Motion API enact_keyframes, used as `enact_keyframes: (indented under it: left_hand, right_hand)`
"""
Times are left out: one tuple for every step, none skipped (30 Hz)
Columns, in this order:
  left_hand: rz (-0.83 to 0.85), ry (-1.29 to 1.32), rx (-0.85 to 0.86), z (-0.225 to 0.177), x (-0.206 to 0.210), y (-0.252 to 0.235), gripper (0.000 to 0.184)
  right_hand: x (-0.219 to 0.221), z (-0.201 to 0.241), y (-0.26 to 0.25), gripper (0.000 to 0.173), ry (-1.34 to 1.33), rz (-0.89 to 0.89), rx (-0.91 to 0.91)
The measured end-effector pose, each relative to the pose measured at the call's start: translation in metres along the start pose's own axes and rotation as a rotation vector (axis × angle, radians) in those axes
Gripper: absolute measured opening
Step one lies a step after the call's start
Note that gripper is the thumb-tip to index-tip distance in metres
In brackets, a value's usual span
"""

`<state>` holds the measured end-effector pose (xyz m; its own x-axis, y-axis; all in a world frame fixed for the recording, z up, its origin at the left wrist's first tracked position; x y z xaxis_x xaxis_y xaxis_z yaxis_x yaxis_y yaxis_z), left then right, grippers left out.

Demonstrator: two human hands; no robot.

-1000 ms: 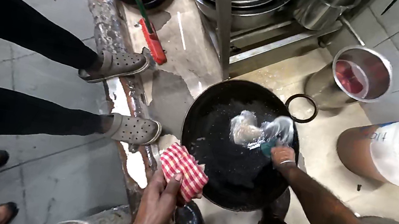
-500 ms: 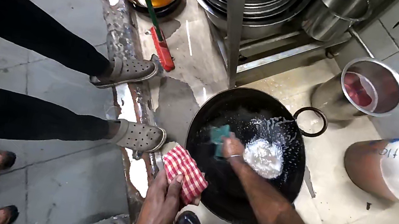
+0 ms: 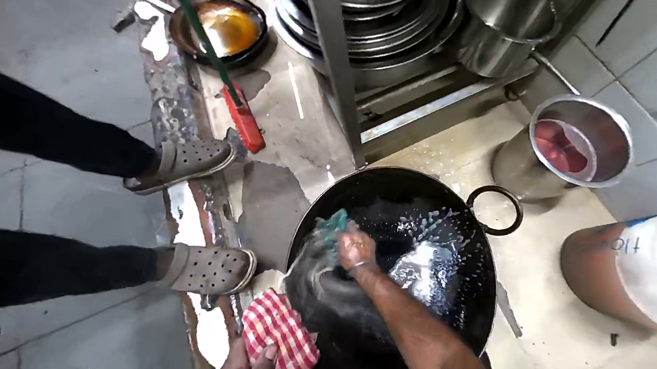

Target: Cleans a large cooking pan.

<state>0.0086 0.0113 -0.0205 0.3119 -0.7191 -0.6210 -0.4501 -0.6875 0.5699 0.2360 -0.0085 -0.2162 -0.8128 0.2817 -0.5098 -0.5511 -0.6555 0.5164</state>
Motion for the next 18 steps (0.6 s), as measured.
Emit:
enact_keyframes:
  left_hand:
    - [-0.002, -0.015, 0.036, -0.003, -0.001, 0.000, 0.036]
    - [-0.008, -0.018, 0.067, -0.006, -0.001, 0.000, 0.035]
    - [-0.011, -0.008, 0.086, -0.008, -0.002, -0.001, 0.034]
    - [-0.019, 0.010, 0.091, -0.008, -0.002, -0.001, 0.032]
    - [-0.021, 0.032, 0.079, -0.007, -0.001, 0.001, 0.031]
    - [-0.009, 0.060, 0.057, -0.006, 0.000, 0.004, 0.030]
    - [0.010, 0.094, 0.042, -0.005, 0.002, 0.006, 0.031]
    - [0.030, 0.123, 0.028, -0.006, 0.004, 0.007, 0.030]
    - [0.047, 0.140, 0.015, -0.005, 0.006, 0.009, 0.031]
    - [0.056, 0.139, 0.003, -0.004, 0.008, 0.012, 0.033]
    - [0.061, 0.115, -0.004, -0.002, 0.010, 0.013, 0.035]
    - [0.057, 0.072, -0.004, -0.001, 0.011, 0.015, 0.037]
    - [0.050, 0.021, -0.004, -0.001, 0.011, 0.015, 0.040]
    - [0.043, -0.031, -0.002, -0.001, 0.010, 0.012, 0.043]
    - [0.045, -0.070, 0.000, -0.001, 0.010, 0.008, 0.045]
    - [0.040, -0.097, 0.011, -0.002, 0.010, 0.003, 0.046]
    - [0.036, -0.105, 0.019, -0.005, 0.010, 0.000, 0.045]
    - [0.033, -0.094, 0.025, -0.009, 0.008, 0.000, 0.043]
  right_hand:
    - [-0.019, -0.019, -0.009, 0.029, 0.072, -0.064, 0.036]
    - [-0.040, -0.043, -0.014, 0.029, 0.144, -0.101, 0.098]
    - [-0.059, -0.071, -0.015, 0.029, 0.219, -0.128, 0.160]
    - [-0.075, -0.098, -0.012, 0.029, 0.288, -0.136, 0.207]
    - [-0.085, -0.120, -0.001, 0.028, 0.354, -0.120, 0.239]
    - [-0.087, -0.135, 0.017, 0.027, 0.391, -0.092, 0.271]
    - [-0.083, -0.142, 0.038, 0.027, 0.392, -0.064, 0.318]
    - [-0.075, -0.139, 0.057, 0.031, 0.369, -0.007, 0.383]
    - [-0.059, -0.129, 0.076, 0.034, 0.329, 0.072, 0.447]
    - [-0.039, -0.115, 0.095, 0.037, 0.279, 0.142, 0.485]
    - [-0.018, -0.097, 0.111, 0.039, 0.224, 0.189, 0.498]
    - [0.004, -0.079, 0.124, 0.040, 0.154, 0.221, 0.483]
    - [0.022, -0.058, 0.133, 0.040, 0.074, 0.243, 0.436]
    - [0.033, -0.035, 0.139, 0.038, -0.008, 0.254, 0.361]
    - [0.038, -0.014, 0.142, 0.035, -0.096, 0.256, 0.269]
    - [0.040, 0.000, 0.143, 0.031, -0.177, 0.240, 0.170]
    - [0.040, 0.009, 0.142, 0.027, -0.261, 0.221, 0.090]
    - [0.038, 0.012, 0.142, 0.026, -0.330, 0.221, 0.043]
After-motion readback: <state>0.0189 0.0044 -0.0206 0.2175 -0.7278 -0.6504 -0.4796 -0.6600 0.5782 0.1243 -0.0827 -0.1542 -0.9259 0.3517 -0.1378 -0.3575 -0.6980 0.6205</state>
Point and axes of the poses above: each hand's wrist, its own y-axis away from the middle knuckle, its own x-axis out of the palm, z = x × y, the point moved 1 cm from there along -y, towards the middle knuckle, and after that the axes turned 12 degrees about -y, right-handed, at the moved point
